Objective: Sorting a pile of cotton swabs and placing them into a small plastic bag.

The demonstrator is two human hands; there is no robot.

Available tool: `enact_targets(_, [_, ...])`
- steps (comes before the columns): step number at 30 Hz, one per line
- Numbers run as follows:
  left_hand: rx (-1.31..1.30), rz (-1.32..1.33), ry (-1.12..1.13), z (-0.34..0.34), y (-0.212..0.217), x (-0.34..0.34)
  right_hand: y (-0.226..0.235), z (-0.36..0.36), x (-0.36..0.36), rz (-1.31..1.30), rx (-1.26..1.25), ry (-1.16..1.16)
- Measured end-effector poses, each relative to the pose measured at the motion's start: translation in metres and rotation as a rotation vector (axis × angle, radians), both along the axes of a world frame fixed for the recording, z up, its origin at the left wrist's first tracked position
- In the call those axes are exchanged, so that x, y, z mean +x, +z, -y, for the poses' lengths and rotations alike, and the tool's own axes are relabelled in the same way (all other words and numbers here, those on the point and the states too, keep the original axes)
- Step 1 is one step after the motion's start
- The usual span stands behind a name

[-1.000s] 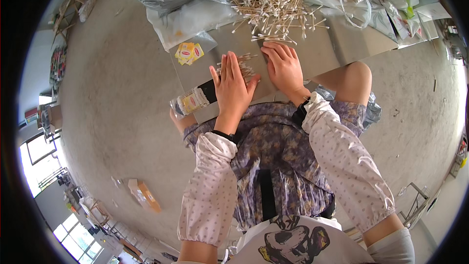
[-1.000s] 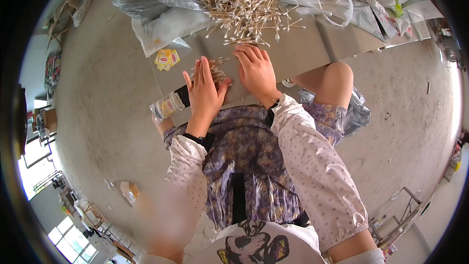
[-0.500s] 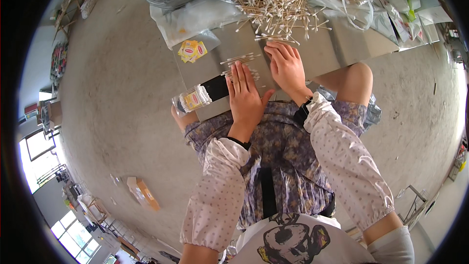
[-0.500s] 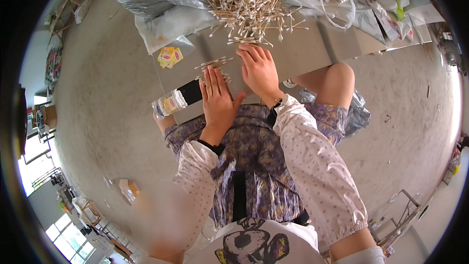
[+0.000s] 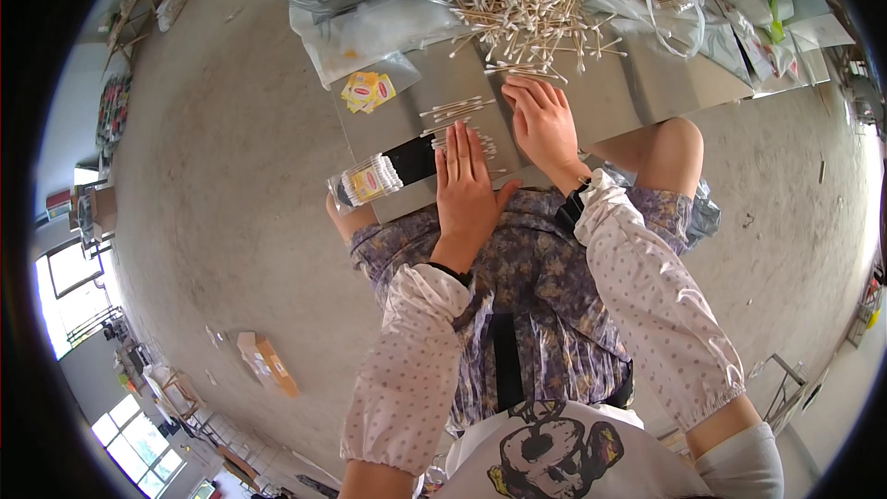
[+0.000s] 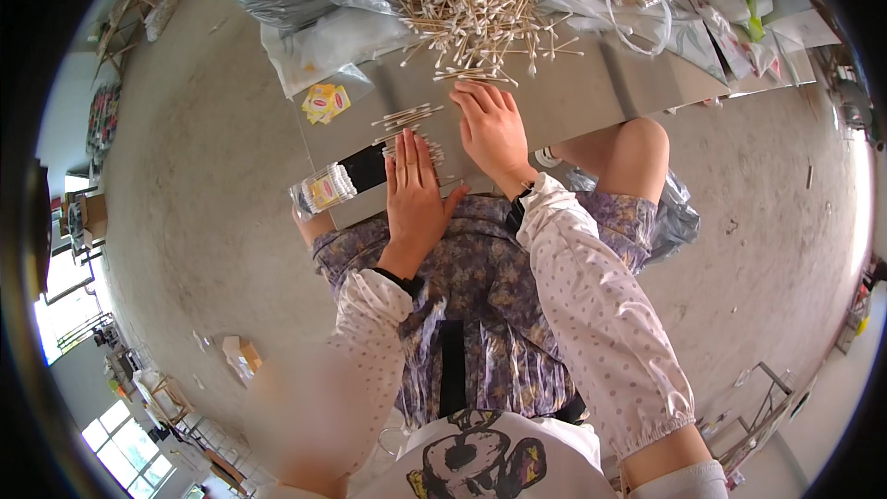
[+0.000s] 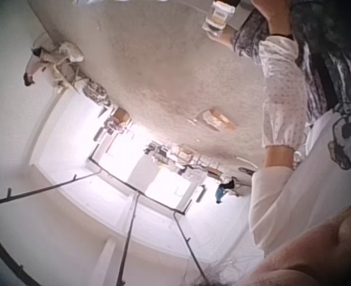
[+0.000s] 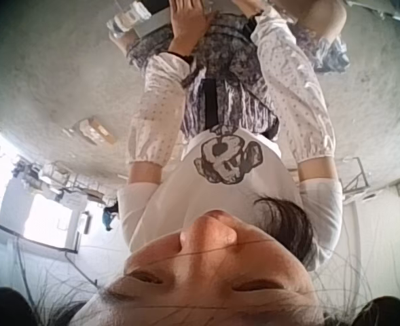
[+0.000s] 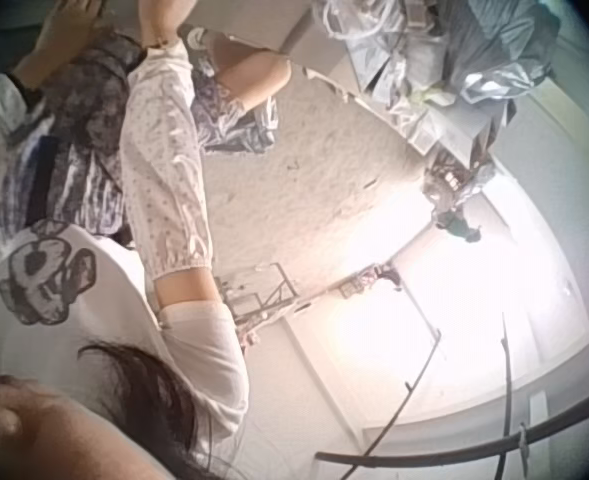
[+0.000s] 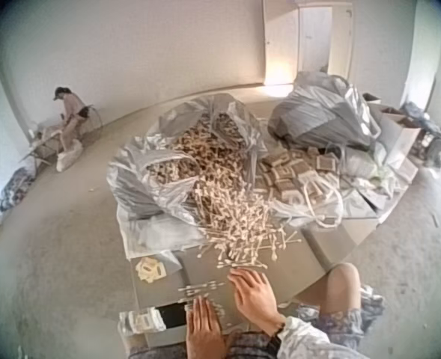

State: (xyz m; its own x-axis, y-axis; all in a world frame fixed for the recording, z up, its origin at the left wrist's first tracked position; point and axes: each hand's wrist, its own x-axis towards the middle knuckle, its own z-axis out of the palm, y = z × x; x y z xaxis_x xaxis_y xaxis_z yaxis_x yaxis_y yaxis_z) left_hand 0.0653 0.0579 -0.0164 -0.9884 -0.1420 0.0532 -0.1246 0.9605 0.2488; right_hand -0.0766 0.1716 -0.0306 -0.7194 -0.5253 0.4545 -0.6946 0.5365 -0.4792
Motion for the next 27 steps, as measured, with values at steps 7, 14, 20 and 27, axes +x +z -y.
enact_targets(7, [0.033,-0.094,0.055,0.008,-0.006,-0.019,-0.001,0.001,-0.001,0.005,-0.016,0.004])
enact_targets(14, [0.114,-0.205,0.068,0.022,-0.008,-0.034,0.000,0.002,-0.001,-0.010,0.011,0.000])
enact_targets(20, [0.227,-0.357,0.177,0.036,-0.006,-0.013,0.003,-0.001,-0.001,-0.015,0.010,0.000])
enact_targets(27, [0.227,-0.333,0.233,0.052,-0.007,-0.020,0.004,0.002,0.000,0.000,0.016,0.004])
